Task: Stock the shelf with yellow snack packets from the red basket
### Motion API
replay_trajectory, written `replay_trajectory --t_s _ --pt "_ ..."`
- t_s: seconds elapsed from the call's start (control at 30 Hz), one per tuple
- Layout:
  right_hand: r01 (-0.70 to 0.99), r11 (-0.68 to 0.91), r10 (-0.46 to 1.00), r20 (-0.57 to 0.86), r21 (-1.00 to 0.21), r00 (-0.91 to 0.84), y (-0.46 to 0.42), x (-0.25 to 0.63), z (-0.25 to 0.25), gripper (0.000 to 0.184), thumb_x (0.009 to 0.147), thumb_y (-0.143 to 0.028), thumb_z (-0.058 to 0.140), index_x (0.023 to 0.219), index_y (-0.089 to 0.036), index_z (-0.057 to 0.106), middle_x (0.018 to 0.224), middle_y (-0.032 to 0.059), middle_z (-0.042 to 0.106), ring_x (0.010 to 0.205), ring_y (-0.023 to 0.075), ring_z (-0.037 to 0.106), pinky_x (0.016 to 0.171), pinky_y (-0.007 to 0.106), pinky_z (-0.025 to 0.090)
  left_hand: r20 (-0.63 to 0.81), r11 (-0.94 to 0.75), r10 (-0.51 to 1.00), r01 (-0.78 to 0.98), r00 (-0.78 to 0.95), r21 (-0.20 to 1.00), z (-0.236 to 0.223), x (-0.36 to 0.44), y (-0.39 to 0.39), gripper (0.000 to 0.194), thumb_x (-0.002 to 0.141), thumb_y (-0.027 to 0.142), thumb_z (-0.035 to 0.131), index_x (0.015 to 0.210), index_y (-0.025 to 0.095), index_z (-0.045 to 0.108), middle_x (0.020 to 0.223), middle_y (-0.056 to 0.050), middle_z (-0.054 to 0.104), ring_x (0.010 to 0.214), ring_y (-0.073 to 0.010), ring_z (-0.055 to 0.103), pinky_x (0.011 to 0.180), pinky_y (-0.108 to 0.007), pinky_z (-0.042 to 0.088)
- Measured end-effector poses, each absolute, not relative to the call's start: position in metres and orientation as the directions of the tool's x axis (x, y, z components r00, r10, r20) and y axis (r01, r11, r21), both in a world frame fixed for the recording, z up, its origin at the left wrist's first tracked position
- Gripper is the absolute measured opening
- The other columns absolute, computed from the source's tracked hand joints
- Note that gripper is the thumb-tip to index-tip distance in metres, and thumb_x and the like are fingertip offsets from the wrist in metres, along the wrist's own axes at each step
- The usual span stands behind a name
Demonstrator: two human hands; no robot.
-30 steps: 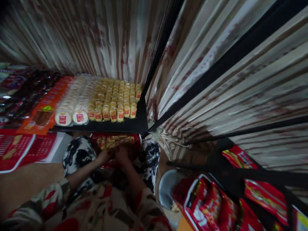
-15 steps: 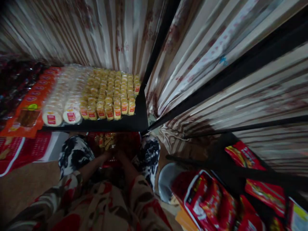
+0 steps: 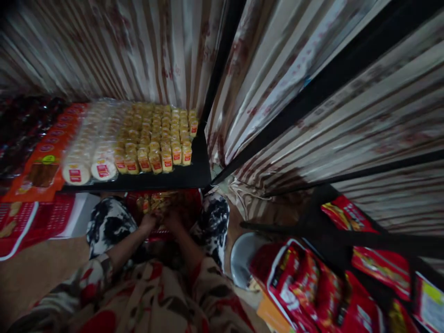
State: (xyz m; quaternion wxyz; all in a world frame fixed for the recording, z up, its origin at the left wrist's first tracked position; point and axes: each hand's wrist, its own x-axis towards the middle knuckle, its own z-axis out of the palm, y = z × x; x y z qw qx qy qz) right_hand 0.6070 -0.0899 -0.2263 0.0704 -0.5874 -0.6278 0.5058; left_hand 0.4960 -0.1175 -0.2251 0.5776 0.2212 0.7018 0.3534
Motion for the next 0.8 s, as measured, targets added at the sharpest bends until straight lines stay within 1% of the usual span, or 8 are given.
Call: replay_trajectory --t_s 0.1,0.23,0.33,0.4,0.5,0.67,0.73,0.8 --pt "0.645 -0.217 0.852 -0.464 -0.733 -0.241 -0.088 0.61 -0.212 0.03 0.078 -0.005 0.047 0.102 -0.015 0.062 0.104 0.0079 0.068 0.095 0.0173 0.063 0.086 0.029 0.048 -0.626 0.629 0.721 -0.099 -0.297 0.771 -0.209 0.489 -0.118 0.028 0.062 0.006 0.059 0.089 0.014 0.062 0.078 -0.002 0.064 0.075 -0.0126 0.06 0.071 -0.022 0.046" --pt "0.617 -0.175 0.905 -0.372 -0.768 -0.205 -0.079 0.621 -0.185 0.046 0.076 -0.006 0.049 0.12 -0.017 0.053 0.122 0.0088 0.06 0.112 0.0181 0.055 0.098 0.031 0.041 -0.601 0.591 0.752 -0.127 -0.271 0.796 -0.18 0.478 -0.123 0.034 0.061 0.01 0.059 0.094 0.017 0.063 0.079 -0.001 0.065 0.074 -0.0137 0.061 0.07 -0.024 0.047" --pt "0.558 0.034 0.905 -0.211 -0.829 -0.37 -0.073 0.63 -0.161 0.055 0.072 -0.003 0.049 0.124 -0.021 0.052 0.129 0.0063 0.055 0.121 0.0182 0.048 0.104 0.035 0.035 -0.601 0.564 0.773 -0.212 -0.203 0.798 -0.155 0.473 -0.129 0.037 0.059 0.016 0.065 0.095 0.019 0.063 0.076 0.0 0.066 0.071 -0.0159 0.062 0.068 -0.027 0.049" --pt "0.475 0.208 0.846 -0.087 -0.855 -0.527 -0.071 0.634 -0.146 0.058 0.071 -0.001 0.048 0.125 -0.022 0.052 0.131 0.0054 0.054 0.123 0.0178 0.046 0.106 0.037 0.033 -0.604 0.552 0.785 -0.287 -0.136 0.783 -0.138 0.47 -0.133 0.04 0.056 0.017 0.067 0.095 0.019 0.062 0.076 0.001 0.067 0.069 -0.016 0.062 0.066 -0.028 0.049" --pt "0.386 0.338 0.763 0.009 -0.858 -0.646 -0.071 0.637 -0.128 0.053 0.073 -0.003 0.049 0.122 -0.023 0.056 0.133 0.005 0.052 0.125 0.0171 0.044 0.107 0.036 0.032 -0.591 0.534 0.805 -0.37 -0.053 0.76 -0.114 0.466 -0.137 0.042 0.053 0.013 0.066 0.095 0.017 0.063 0.079 -0.001 0.069 0.067 -0.0149 0.062 0.066 -0.026 0.049" --pt "0.435 0.353 0.741 -0.037 -0.828 -0.671 -0.067 0.636 -0.103 0.036 0.076 -0.014 0.06 0.111 -0.021 0.064 0.116 0.0058 0.064 0.111 0.0184 0.056 0.097 0.032 0.04 -0.572 0.501 0.82 -0.503 0.015 0.705 -0.097 0.459 -0.141 0.03 0.062 0.012 0.064 0.092 0.013 0.067 0.1 -0.007 0.07 0.089 -0.0169 0.065 0.077 -0.023 0.05" --pt "0.472 0.35 0.739 -0.071 -0.809 -0.67 -0.063 0.635 -0.092 0.034 0.076 -0.021 0.065 0.11 -0.022 0.066 0.108 0.0041 0.068 0.102 0.0185 0.06 0.089 0.029 0.044 -0.581 0.509 0.811 -0.571 0.069 0.644 -0.097 0.456 -0.142 0.024 0.068 0.012 0.061 0.091 0.012 0.067 0.103 -0.008 0.069 0.091 -0.017 0.065 0.078 -0.023 0.052" --pt "0.491 0.342 0.738 -0.095 -0.801 -0.669 -0.06 0.635 -0.083 0.03 0.078 -0.027 0.063 0.108 -0.023 0.067 0.097 0.0016 0.07 0.088 0.0164 0.064 0.078 0.024 0.046 -0.613 0.533 0.783 -0.627 0.11 0.568 -0.098 0.455 -0.141 0.019 0.074 0.012 0.056 0.091 0.012 0.065 0.097 -0.009 0.07 0.085 -0.0172 0.067 0.073 -0.023 0.053"
